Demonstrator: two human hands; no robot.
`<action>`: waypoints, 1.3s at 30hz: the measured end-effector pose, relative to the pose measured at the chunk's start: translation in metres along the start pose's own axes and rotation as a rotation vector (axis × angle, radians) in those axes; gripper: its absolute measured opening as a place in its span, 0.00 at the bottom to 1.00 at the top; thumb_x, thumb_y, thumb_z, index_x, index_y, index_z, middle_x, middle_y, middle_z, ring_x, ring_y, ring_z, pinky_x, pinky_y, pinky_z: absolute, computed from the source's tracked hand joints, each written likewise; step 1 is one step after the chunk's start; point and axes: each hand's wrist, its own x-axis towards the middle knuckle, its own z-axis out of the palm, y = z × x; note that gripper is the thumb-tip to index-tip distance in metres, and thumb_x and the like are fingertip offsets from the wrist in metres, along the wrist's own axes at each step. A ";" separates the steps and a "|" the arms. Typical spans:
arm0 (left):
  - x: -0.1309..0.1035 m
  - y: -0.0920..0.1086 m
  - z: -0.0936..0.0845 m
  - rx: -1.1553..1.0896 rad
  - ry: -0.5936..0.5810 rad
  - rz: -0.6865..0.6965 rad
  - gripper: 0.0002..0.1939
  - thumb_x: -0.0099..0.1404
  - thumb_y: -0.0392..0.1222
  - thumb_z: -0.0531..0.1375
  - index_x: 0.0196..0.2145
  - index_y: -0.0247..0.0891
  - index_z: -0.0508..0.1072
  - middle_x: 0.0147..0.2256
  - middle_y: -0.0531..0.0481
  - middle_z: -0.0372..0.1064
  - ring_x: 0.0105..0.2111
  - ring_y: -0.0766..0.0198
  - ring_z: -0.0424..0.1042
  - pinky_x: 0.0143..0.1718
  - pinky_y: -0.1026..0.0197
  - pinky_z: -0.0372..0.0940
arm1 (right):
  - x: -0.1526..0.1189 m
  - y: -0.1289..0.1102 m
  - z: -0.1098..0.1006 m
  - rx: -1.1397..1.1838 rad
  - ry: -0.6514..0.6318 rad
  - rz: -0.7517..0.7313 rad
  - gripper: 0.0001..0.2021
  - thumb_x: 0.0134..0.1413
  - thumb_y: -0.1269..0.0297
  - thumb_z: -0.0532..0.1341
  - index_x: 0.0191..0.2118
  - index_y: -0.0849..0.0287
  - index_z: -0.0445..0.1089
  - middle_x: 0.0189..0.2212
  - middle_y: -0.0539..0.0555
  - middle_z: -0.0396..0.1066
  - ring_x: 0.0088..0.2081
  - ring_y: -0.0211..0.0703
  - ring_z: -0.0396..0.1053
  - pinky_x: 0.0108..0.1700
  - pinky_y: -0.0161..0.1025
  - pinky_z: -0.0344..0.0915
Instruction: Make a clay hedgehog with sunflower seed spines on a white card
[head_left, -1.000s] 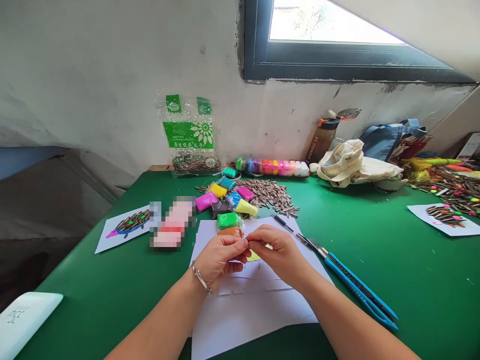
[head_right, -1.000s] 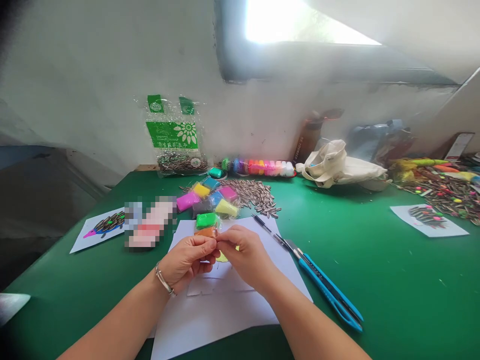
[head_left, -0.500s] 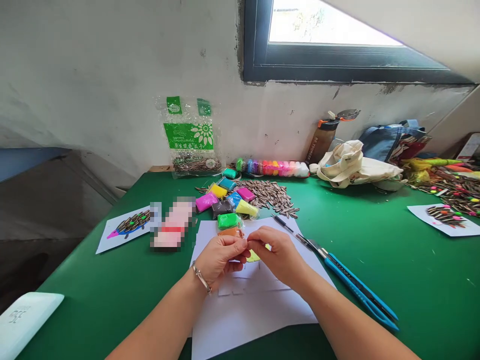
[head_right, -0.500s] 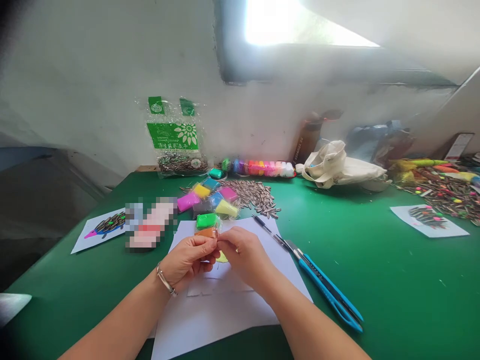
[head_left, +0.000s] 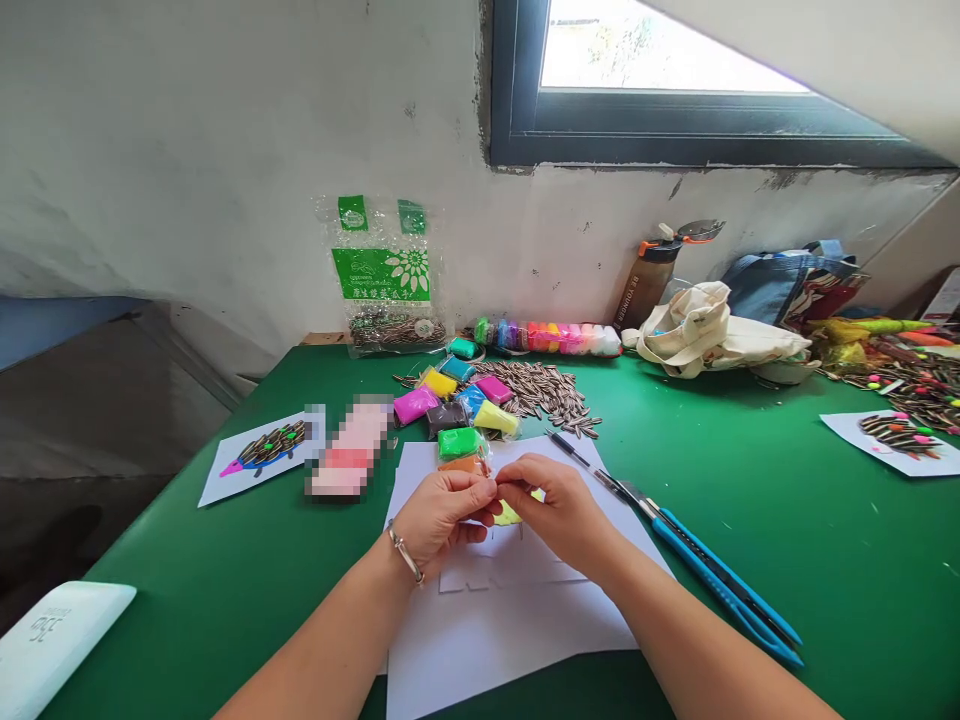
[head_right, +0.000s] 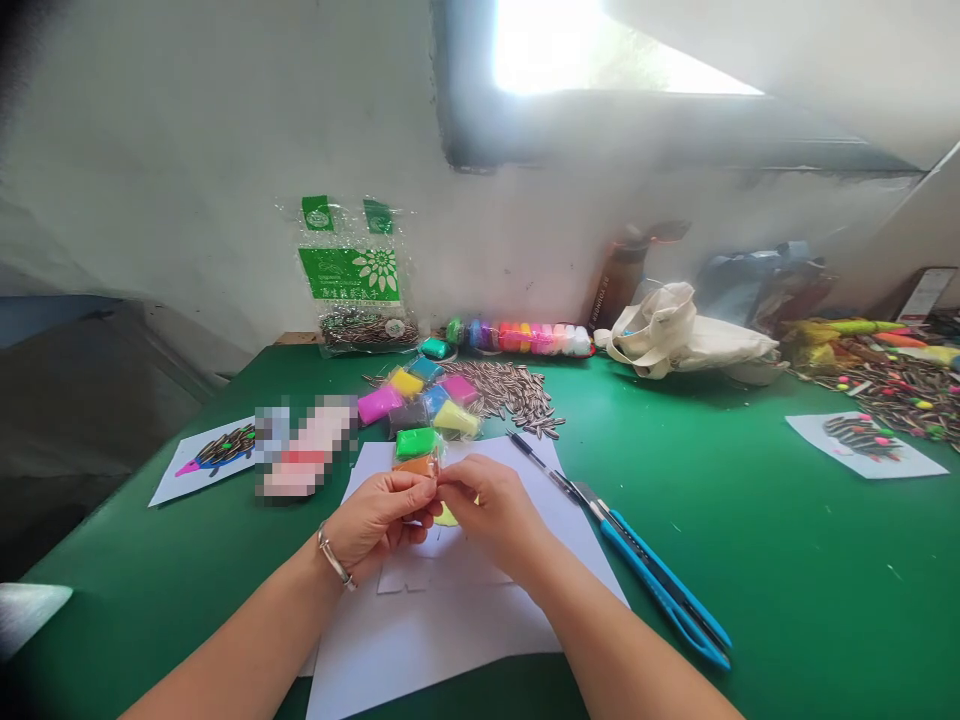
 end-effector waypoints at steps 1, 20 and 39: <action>0.000 0.000 0.000 0.000 -0.002 -0.003 0.17 0.47 0.50 0.70 0.27 0.32 0.76 0.24 0.49 0.68 0.24 0.70 0.64 0.23 0.68 0.57 | 0.000 -0.001 0.000 -0.020 -0.003 0.002 0.07 0.54 0.72 0.58 0.30 0.56 0.72 0.26 0.48 0.69 0.30 0.36 0.65 0.32 0.32 0.59; 0.001 0.001 -0.002 0.077 -0.027 0.011 0.16 0.46 0.50 0.70 0.24 0.33 0.76 0.23 0.51 0.67 0.22 0.70 0.62 0.23 0.65 0.56 | -0.001 -0.006 -0.002 -0.137 -0.050 -0.031 0.09 0.53 0.75 0.56 0.26 0.58 0.69 0.24 0.48 0.66 0.28 0.34 0.62 0.30 0.31 0.56; -0.001 0.004 0.005 0.053 0.095 0.065 0.15 0.42 0.44 0.72 0.27 0.34 0.75 0.23 0.53 0.66 0.23 0.70 0.62 0.23 0.66 0.55 | 0.000 0.000 0.003 0.354 0.032 0.250 0.05 0.48 0.68 0.59 0.30 0.59 0.72 0.27 0.49 0.70 0.29 0.36 0.65 0.31 0.33 0.62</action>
